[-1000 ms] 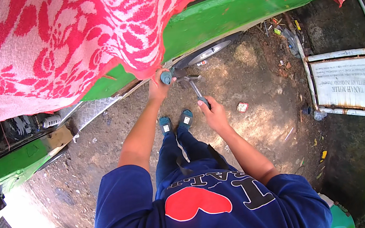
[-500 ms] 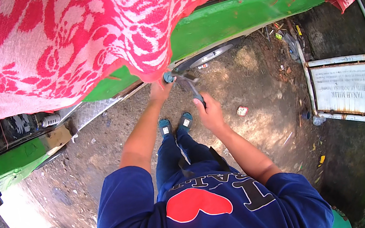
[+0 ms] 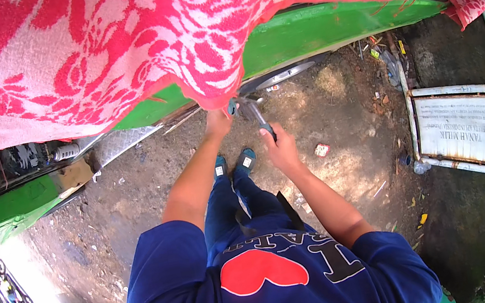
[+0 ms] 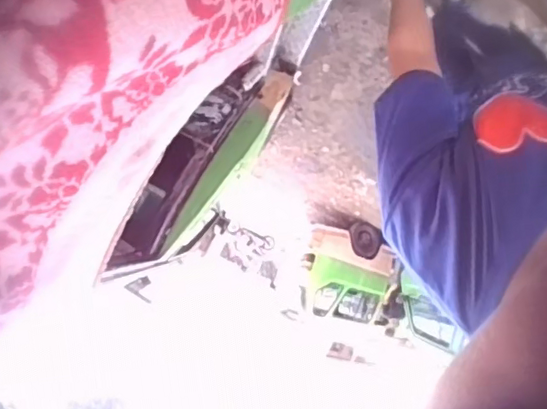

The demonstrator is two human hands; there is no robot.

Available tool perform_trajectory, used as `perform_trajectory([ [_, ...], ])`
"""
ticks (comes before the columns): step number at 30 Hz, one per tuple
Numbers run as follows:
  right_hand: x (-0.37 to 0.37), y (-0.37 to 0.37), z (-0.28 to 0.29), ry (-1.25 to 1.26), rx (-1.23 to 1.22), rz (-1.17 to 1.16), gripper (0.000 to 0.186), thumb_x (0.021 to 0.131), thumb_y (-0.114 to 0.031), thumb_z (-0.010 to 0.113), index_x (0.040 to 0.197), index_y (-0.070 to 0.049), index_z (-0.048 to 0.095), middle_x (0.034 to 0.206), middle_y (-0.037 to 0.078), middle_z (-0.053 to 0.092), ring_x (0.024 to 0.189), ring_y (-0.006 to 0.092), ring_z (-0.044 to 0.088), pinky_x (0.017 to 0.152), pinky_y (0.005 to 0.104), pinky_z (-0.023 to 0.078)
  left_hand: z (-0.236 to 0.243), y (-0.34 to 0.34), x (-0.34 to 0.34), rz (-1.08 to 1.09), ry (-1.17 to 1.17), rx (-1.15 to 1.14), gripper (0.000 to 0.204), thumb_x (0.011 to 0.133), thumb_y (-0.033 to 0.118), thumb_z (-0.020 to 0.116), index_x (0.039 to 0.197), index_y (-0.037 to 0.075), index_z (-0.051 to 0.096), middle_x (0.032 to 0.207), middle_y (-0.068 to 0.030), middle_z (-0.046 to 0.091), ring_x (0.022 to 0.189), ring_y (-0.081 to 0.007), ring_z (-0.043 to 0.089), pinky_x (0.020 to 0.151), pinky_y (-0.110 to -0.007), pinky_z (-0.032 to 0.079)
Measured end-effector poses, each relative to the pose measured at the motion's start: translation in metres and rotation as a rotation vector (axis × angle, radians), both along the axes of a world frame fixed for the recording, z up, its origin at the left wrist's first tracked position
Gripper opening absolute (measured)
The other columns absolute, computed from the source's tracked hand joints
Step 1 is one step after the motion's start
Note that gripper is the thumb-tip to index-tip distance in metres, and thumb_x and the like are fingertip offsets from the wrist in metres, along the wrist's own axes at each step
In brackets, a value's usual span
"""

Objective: The person uses a hammer to repeatedly strike a small metal object held against the side of a green vehicle. The person holds the object with the left hand and strikes it with the right hand throughout the clip.

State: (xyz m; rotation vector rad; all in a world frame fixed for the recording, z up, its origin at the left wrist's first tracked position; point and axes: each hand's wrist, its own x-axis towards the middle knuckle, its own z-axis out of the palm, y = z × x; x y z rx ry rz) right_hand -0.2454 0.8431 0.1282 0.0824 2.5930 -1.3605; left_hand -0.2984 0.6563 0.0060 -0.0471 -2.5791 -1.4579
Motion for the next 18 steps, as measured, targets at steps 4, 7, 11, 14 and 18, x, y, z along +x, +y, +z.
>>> perform_trajectory([
  [4, 0.022, 0.004, -0.001, 0.114, -0.007, 0.017, 0.027, 0.095, -0.030, 0.060, 0.104, -0.005, 0.061, 0.073, 0.019, 0.063, 0.068, 0.0377, 0.064, 0.061, 0.0427, 0.048, -0.019, -0.004, 0.008, 0.035, -0.095, 0.083, 0.042, 0.081, 0.014, 0.075, 0.118, 0.011, 0.056, 0.093, -0.0151, 0.067, 0.087, -0.0320, 0.066, 0.078, -0.040, 0.051],
  [7, 0.020, 0.006, -0.006, -0.116, 0.072, 0.010, 0.026, 0.096, -0.028, 0.061, 0.103, -0.003, 0.061, 0.067, 0.015, 0.059, 0.060, 0.0279, 0.059, 0.058, 0.0379, 0.046, -0.027, 0.001, 0.019, 0.077, -0.130, 0.114, 0.040, 0.081, 0.012, 0.075, 0.116, 0.011, 0.056, 0.095, -0.0155, 0.067, 0.091, -0.0326, 0.067, 0.079, -0.041, 0.051],
  [11, 0.023, 0.016, -0.011, -0.052, -0.024, -0.082, 0.027, 0.096, -0.029, 0.062, 0.102, -0.002, 0.062, 0.063, 0.010, 0.054, 0.056, 0.0184, 0.052, 0.056, 0.0347, 0.044, -0.010, 0.016, 0.022, 0.119, -0.192, 0.089, 0.038, 0.083, 0.013, 0.075, 0.116, 0.010, 0.056, 0.105, -0.0162, 0.068, 0.099, -0.0333, 0.066, 0.083, -0.041, 0.051],
  [14, 0.030, 0.016, -0.007, -0.109, -0.017, -0.102, 0.029, 0.095, -0.031, 0.062, 0.102, -0.003, 0.062, 0.064, 0.015, 0.059, 0.057, 0.0255, 0.059, 0.057, 0.0371, 0.047, -0.006, 0.016, 0.027, 0.143, -0.187, 0.123, 0.038, 0.083, 0.014, 0.074, 0.117, 0.011, 0.056, 0.112, -0.0162, 0.067, 0.104, -0.0336, 0.065, 0.087, -0.040, 0.050],
  [18, 0.033, 0.018, -0.009, -0.116, -0.038, -0.105, 0.030, 0.095, -0.031, 0.062, 0.103, -0.003, 0.062, 0.063, 0.013, 0.057, 0.056, 0.0213, 0.055, 0.057, 0.0358, 0.046, -0.007, 0.005, 0.033, 0.189, -0.157, 0.142, 0.039, 0.084, 0.015, 0.075, 0.118, 0.011, 0.057, 0.115, -0.0151, 0.066, 0.108, -0.0322, 0.064, 0.091, -0.039, 0.049],
])
